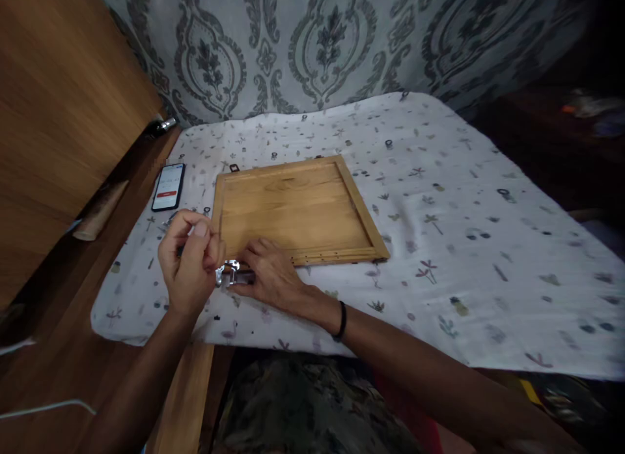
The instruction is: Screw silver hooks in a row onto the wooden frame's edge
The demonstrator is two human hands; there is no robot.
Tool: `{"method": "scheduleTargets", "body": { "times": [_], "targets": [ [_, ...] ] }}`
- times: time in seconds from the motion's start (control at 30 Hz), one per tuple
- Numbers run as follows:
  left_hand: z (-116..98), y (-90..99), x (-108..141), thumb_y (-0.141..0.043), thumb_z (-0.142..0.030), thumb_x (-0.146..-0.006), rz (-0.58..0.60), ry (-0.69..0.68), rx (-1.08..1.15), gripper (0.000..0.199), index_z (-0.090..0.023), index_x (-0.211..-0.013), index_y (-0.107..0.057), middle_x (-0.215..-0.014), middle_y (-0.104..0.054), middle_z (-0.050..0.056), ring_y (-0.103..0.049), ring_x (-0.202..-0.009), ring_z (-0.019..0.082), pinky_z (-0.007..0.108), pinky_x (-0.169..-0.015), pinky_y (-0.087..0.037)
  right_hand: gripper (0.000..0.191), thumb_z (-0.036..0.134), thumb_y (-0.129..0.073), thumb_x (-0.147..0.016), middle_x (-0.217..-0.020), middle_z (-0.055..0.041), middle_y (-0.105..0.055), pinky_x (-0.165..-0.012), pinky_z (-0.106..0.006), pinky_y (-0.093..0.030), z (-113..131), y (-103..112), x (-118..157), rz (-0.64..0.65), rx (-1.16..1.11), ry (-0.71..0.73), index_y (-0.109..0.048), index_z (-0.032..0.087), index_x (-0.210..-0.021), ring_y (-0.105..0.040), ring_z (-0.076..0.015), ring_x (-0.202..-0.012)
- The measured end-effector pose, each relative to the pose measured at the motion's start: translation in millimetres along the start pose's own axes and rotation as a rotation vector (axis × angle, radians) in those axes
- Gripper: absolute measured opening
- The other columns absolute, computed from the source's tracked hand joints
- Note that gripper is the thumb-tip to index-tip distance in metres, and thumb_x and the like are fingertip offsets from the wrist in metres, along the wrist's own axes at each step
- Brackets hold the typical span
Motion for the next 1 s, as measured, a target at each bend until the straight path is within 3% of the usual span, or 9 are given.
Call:
{"method": "scheduleTargets", "body": {
  "times": [0.17, 0.47, 0.73, 1.0],
  "targets": [
    [-1.2, -1.4, 1.4, -0.08, -0.033, -0.087, -0.028, -0.014, -0.005, 0.031, -0.019, -0.069, -0.059, -0.046, -0.029, -0.011, -0.018, -0.035, 0.003, 0.018, -0.037, -0.019, 0.049, 0.056, -0.083, -0.083, -0.102, -0.0109, -0.065, -0.086, -0.04, -0.046, -0.2, -0.9, 0.1, -0.021, -0.001, 0.005, -0.073, 0.013, -0.104, -0.057, -0.0274, -0.1],
    [-2.7, -0.5, 2.3, -0.079, -0.033, -0.088, -0.032, 0.014, -0.006, 0.028, -0.02, -0.07, -0.061, -0.044, -0.028, -0.011, -0.017, -0.036, 0.004, 0.02, -0.038, -0.018, 0.058, 0.069, -0.068, -0.09, -0.1, -0.0119, -0.066, -0.085, -0.041, -0.046, -0.2, 0.1, -0.1, -0.013, -0.006, 0.005, -0.073, 0.013, -0.103, -0.057, -0.0273, -0.098],
    [-0.6, -1.1, 1.5, -0.077, -0.032, -0.089, -0.03, 0.007, -0.003, 0.028, -0.02, -0.071, -0.059, -0.045, -0.029, -0.011, -0.018, -0.036, 0.004, 0.019, -0.038, -0.019, 0.05, 0.058, -0.081, -0.083, -0.101, -0.0116, -0.066, -0.085, -0.04, -0.045, -0.7, -1.3, 0.2, -0.034, -0.021, 0.001, -0.073, 0.012, -0.102, -0.056, -0.0271, -0.098],
    [2.6, -0.1, 1.3, -0.074, -0.03, -0.091, 0.012, 0.025, -0.05, 0.025, -0.02, -0.074, -0.06, -0.044, -0.03, -0.011, -0.02, -0.035, 0.005, 0.019, -0.038, -0.023, 0.051, 0.061, -0.079, -0.085, -0.101, -0.0111, -0.066, -0.085, -0.04, -0.046, 2.4, 2.4, -0.2, -0.001, 0.008, -0.011, -0.073, 0.013, -0.102, -0.057, -0.0273, -0.099]
  ]
}}
Point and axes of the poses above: each hand's wrist, its own x-axis away from the middle knuckle, its own y-axis out of the back of the hand, z = x × y, the point moved 2 cm from there along -x, towards the middle knuckle
